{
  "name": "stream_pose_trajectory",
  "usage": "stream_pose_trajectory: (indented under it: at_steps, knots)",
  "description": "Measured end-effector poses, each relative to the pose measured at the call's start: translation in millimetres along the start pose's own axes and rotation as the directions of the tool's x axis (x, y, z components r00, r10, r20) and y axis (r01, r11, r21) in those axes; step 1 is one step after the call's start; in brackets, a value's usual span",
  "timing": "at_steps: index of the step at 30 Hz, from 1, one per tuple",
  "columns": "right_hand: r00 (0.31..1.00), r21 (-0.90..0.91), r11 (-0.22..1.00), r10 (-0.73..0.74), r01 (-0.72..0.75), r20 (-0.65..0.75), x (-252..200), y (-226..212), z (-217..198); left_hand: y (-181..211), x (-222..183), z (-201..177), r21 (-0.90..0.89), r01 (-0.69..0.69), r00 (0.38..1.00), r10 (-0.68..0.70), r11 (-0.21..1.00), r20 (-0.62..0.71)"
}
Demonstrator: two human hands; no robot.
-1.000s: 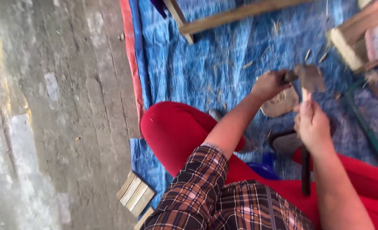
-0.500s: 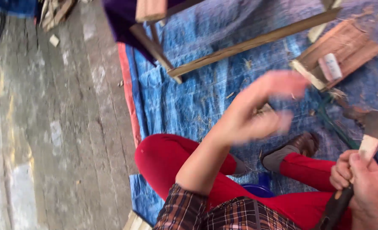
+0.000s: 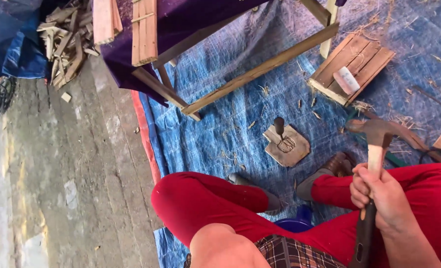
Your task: Using a hammer and a chisel to carve a design or shape into a small piece of wood while sitting on a tarp.
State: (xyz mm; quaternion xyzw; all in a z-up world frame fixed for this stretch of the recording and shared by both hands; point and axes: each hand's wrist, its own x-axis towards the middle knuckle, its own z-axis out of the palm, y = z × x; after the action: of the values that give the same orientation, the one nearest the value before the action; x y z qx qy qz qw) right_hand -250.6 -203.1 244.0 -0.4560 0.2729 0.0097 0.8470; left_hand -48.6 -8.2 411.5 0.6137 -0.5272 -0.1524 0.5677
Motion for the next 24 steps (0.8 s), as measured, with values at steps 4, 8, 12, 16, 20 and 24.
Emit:
stream_pose_trajectory:
  at_steps: [4, 8, 12, 16, 20, 24]
  knots:
    - [1.0, -0.012, 1.0, 0.004, -0.004, 0.021, -2.3, -0.6, 0.8, -20.1, -5.8, -6.0, 0.011, -0.001, 0.999, 0.0, 1.0, 0.05]
    - [0.999, -0.01, 1.0, 0.006, -0.006, 0.034, -4.6, -1.2, 3.7, -24.5, -6.2, -8.0, 0.013, -0.023, 0.994, 0.021, 1.0, 0.104]
    - [1.0, -0.038, 0.999, 0.016, -0.015, 0.024, -4.8, -1.9, 5.9, 26.2, -14.3, 1.9, 0.002, -0.036, 0.984, 0.035, 0.999, 0.174]
    - [0.999, -0.057, 0.998, 0.013, -0.011, 0.036, -3.0, -0.2, 4.3, 41.8, -24.6, 1.5, -0.002, -0.041, 0.973, 0.04, 0.999, 0.226]
    - [0.999, -0.05, 0.999, 0.015, -0.013, 0.047, -3.8, 1.0, 4.5, 45.7, -35.3, -1.3, -0.005, -0.043, 0.966, 0.043, 0.999, 0.257]
    - [0.997, -0.056, 0.998, 0.02, -0.016, 0.078, -1.6, -1.6, 5.0, 43.6, -52.1, -6.0, -0.004, -0.029, 0.965, 0.029, 1.0, 0.261]
